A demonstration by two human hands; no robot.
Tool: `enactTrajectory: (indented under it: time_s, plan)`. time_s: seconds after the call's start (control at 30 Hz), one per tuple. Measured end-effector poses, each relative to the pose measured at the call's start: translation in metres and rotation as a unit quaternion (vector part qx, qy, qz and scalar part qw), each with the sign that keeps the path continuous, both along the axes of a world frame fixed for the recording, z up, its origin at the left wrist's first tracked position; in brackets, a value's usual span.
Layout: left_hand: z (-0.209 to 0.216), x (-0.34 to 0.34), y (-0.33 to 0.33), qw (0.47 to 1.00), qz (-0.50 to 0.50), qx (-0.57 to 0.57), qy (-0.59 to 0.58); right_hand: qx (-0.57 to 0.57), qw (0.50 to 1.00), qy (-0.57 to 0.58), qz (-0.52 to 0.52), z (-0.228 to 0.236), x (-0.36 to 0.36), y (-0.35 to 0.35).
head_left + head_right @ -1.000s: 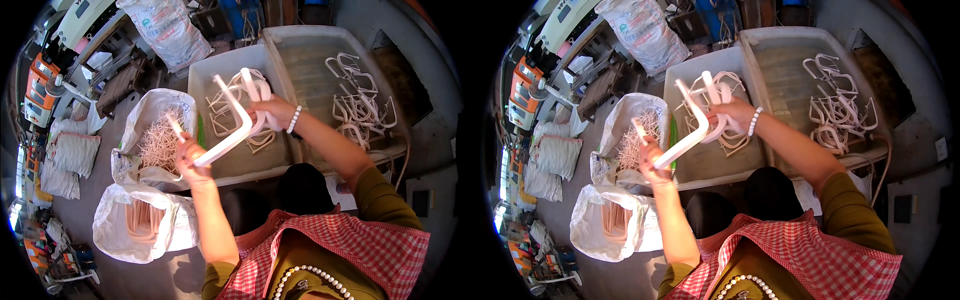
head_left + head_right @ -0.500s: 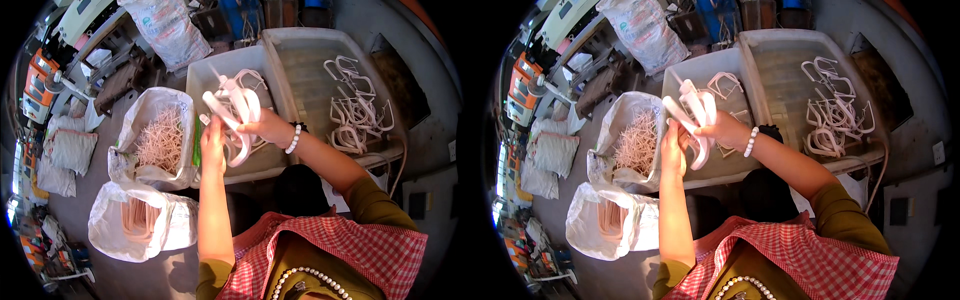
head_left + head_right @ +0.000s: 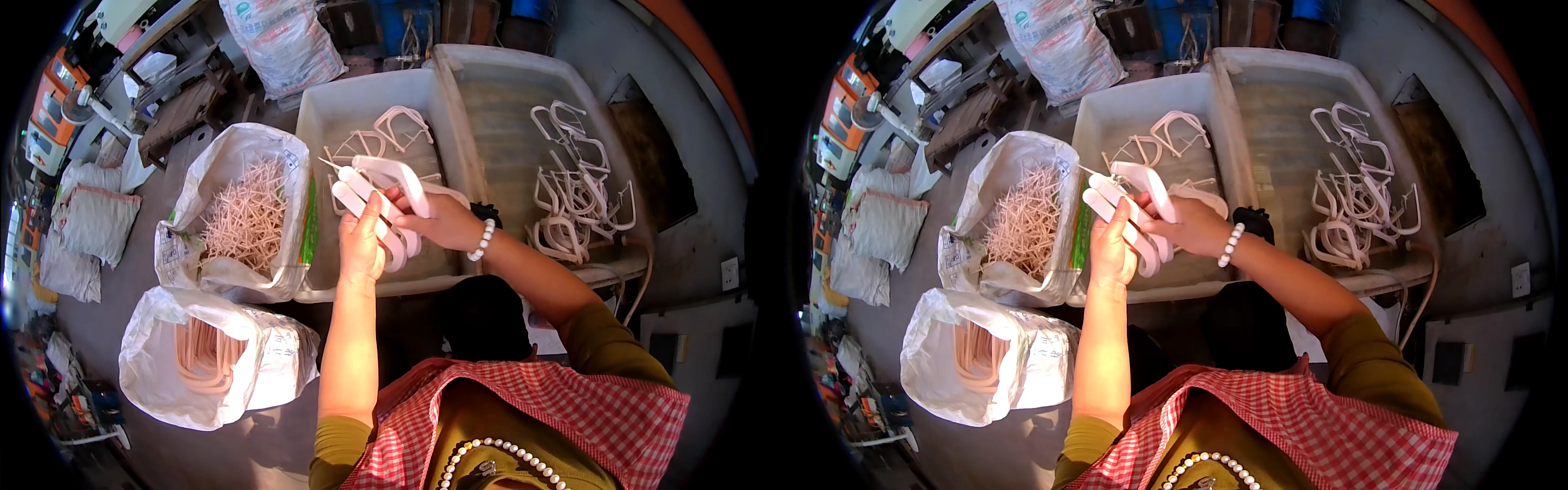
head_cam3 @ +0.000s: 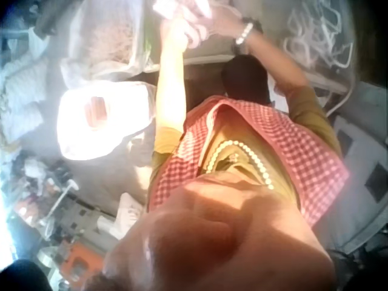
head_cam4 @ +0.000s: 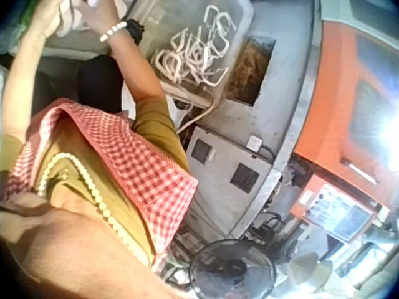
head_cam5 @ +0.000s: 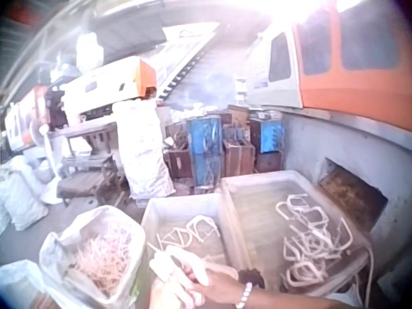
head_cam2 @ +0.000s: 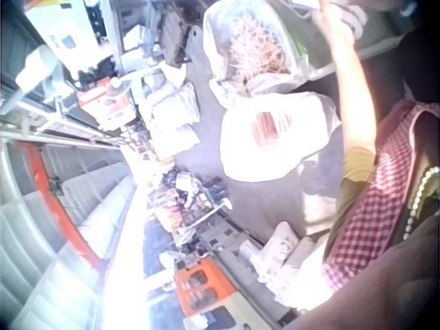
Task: The person assembles plastic hangers by inserting small pegs into the frame slots. They wipe the assembled hangers with a black cloth and occasionally spray them with a can of lubricant. The finished hangers are placed into a white sack.
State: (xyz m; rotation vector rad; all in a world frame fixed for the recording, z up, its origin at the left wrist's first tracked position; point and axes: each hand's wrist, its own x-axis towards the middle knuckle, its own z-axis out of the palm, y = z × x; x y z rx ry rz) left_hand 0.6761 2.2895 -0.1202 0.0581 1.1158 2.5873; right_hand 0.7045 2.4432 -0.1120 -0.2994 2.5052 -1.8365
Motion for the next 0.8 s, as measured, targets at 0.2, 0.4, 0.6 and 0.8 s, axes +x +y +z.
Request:
enactTrajectory:
  time_s: [0.2, 0.4, 0.6, 0.8]
  plan:
    - [-0.001, -0.012, -0.018, 0.994, 0.023, 0.104, -0.029, 0.236, 0.956, 0.169, 0.046, 0.010, 0.010, 0.019]
    - [0.010, -0.003, -0.019, 0.984, -0.032, 0.174, -0.027, 0.286, 0.922, 0.223, 0.132, -0.032, 0.014, 0.012]
    - [-0.002, 0.001, -0.019, 0.977, -0.088, 0.192, 0.020, 0.200, 0.936, 0.226, 0.182, -0.051, 0.009, -0.003]
    - [-0.001, 0.003, -0.017, 0.986, -0.107, 0.126, 0.014, 0.120, 0.972, 0.039, 0.200, -0.046, 0.011, -0.015]
